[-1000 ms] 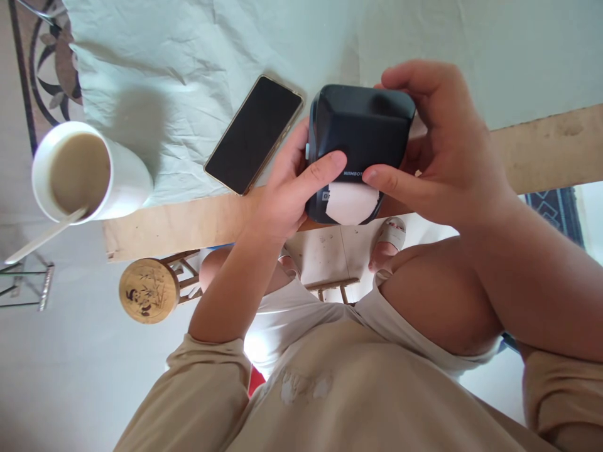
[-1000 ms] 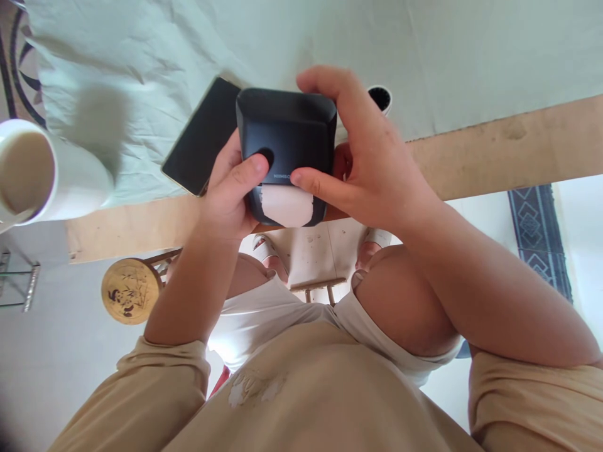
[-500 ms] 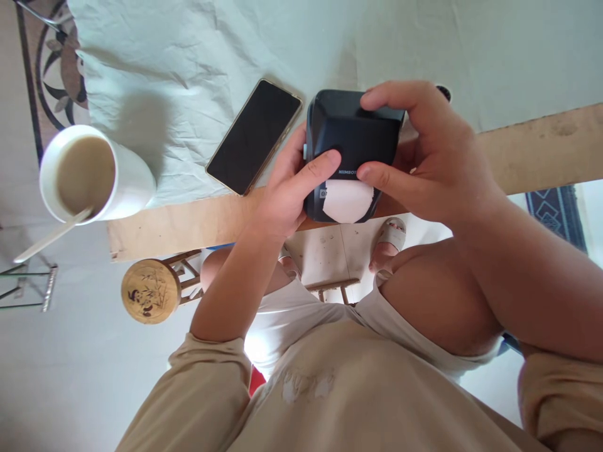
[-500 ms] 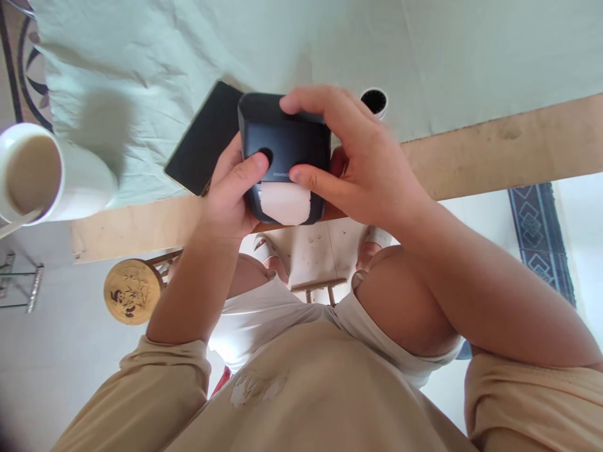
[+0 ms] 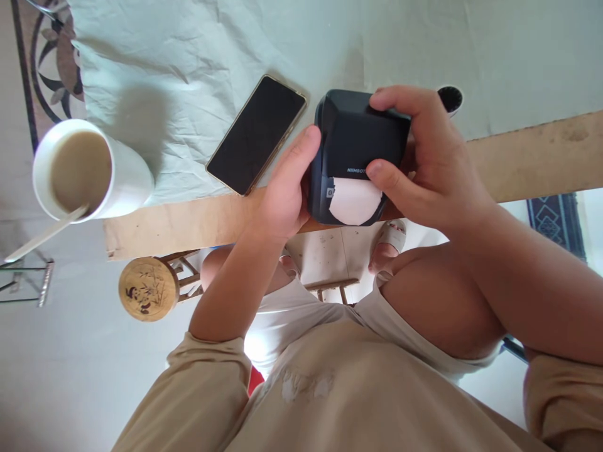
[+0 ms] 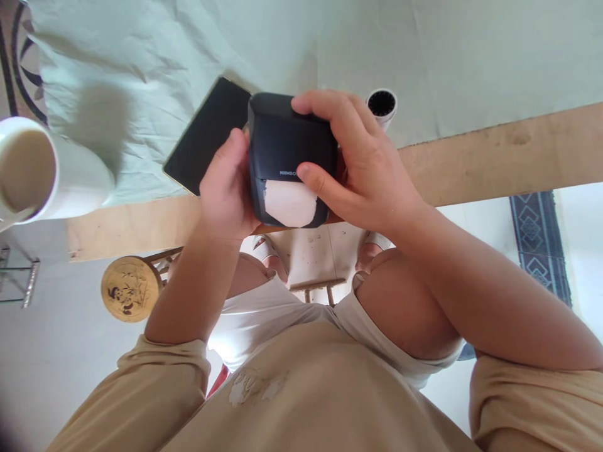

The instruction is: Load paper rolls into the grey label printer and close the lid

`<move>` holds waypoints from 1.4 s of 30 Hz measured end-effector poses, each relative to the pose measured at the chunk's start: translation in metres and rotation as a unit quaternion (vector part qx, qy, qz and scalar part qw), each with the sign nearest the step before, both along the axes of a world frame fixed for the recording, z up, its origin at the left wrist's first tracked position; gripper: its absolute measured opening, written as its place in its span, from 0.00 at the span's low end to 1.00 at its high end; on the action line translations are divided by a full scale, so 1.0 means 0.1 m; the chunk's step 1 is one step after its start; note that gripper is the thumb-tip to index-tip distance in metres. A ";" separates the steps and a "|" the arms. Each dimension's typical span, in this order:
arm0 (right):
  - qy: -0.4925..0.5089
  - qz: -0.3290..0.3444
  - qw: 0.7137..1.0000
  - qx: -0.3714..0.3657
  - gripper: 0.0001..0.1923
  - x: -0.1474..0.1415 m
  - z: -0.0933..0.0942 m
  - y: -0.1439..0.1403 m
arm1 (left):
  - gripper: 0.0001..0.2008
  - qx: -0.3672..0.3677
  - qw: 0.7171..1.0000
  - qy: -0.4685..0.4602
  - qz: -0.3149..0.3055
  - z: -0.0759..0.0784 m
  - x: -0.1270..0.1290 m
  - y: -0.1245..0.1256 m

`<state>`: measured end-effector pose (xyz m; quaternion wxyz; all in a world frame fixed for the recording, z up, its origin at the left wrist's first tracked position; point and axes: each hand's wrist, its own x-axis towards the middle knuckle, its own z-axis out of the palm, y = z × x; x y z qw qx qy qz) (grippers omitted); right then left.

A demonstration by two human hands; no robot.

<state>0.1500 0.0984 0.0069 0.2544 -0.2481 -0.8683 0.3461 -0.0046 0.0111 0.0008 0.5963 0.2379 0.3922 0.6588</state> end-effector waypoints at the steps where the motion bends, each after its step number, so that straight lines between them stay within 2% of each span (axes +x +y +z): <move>1: -0.001 -0.002 1.000 0.021 0.23 0.00 0.01 -0.01 | 0.18 -0.001 1.000 -0.015 0.003 -0.01 0.00 0.00; 3: -0.003 -0.008 0.998 0.057 0.23 -0.01 0.02 -0.02 | 0.17 0.004 0.999 -0.028 0.015 -0.03 -0.01 0.01; 9: 0.012 -0.006 0.997 0.080 0.23 0.00 -0.01 -0.01 | 0.17 0.016 0.999 -0.030 0.036 -0.05 -0.02 0.02; 16: 0.022 0.006 0.993 0.114 0.25 0.01 -0.05 0.00 | 0.16 0.036 0.999 -0.035 0.011 -0.05 -0.06 0.01; 23: 0.055 0.047 0.989 0.132 0.37 0.00 -0.08 0.07 | 0.14 0.006 0.999 -0.030 0.011 -0.04 -0.09 0.03; 26: 0.063 0.056 0.991 0.100 0.38 0.03 -0.06 0.09 | 0.14 0.013 0.999 -0.047 0.006 -0.03 -0.08 0.03; 28: 0.056 0.027 0.996 0.057 0.37 0.05 -0.03 0.08 | 0.16 0.023 0.997 -0.067 -0.013 -0.03 -0.07 0.04; 30: 0.063 -0.040 0.997 0.034 0.33 0.06 0.02 0.04 | 0.17 0.024 0.997 -0.069 -0.030 -0.03 -0.07 0.03; 32: 0.092 -0.113 0.988 0.043 0.25 0.05 0.07 0.00 | 0.12 0.019 0.998 -0.049 -0.034 -0.03 -0.07 0.02; 34: 0.125 -0.158 0.978 0.047 0.19 0.02 0.11 -0.02 | 0.05 0.014 0.999 -0.031 -0.036 -0.02 -0.07 0.00; 36: 0.162 -0.176 0.970 0.043 0.16 -0.04 0.14 -0.03 | 0.06 0.003 0.999 -0.027 -0.039 -0.02 -0.06 -0.02; 39: 0.208 -0.194 0.958 0.031 0.16 -0.10 0.17 -0.01 | 0.07 -0.008 0.999 -0.023 -0.033 -0.02 -0.06 -0.03; 42: 0.143 -0.208 0.964 0.079 0.14 -0.11 0.19 0.02 | 0.08 -0.014 0.999 -0.012 -0.026 -0.02 -0.05 -0.03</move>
